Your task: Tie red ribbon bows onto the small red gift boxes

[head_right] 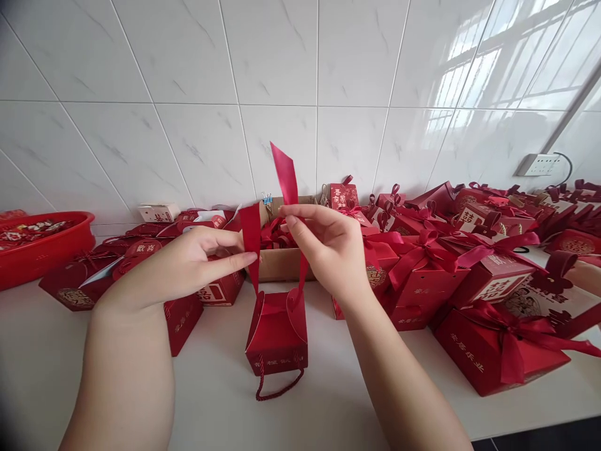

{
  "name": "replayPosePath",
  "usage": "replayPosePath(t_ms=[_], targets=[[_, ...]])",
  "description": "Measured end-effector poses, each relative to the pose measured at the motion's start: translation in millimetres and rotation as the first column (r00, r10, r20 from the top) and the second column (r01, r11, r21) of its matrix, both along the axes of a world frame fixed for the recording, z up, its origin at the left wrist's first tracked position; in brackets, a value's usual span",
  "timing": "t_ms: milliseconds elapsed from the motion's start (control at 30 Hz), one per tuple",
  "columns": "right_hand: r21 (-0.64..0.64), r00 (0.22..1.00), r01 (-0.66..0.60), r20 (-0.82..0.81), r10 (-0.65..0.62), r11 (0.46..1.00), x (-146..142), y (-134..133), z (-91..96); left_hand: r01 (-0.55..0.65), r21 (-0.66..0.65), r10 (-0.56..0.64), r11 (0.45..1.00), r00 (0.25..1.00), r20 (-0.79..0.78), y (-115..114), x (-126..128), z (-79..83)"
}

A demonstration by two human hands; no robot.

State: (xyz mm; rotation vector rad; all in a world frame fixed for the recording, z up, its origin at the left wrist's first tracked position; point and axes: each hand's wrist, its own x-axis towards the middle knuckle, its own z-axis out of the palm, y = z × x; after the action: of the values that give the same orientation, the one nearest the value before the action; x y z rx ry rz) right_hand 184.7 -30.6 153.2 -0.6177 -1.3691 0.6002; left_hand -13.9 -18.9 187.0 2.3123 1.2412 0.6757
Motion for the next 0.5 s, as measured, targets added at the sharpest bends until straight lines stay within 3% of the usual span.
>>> replayPosePath(t_ms=[167, 333, 500], targets=[[-0.077, 0.996, 0.018, 0.087, -0.012, 0.997, 8.6, 2.7, 0.9, -0.035, 0.042, 0.035, 0.998, 0.999, -0.003, -1.3, -6.5, 5.4], [-0.198, 0.991, -0.012, 0.131, 0.039, 0.980, 10.6, -0.8, 4.0, -0.015, 0.065, 0.007, 0.998, 0.992, 0.123, -4.1, -9.5, 7.7], [-0.213, 0.989, -0.038, 0.135, 0.068, 0.976, 10.4, -1.3, 5.1, -0.049, 0.155, 0.013, 0.987, 0.975, 0.224, -4.7, -8.8, 7.3]])
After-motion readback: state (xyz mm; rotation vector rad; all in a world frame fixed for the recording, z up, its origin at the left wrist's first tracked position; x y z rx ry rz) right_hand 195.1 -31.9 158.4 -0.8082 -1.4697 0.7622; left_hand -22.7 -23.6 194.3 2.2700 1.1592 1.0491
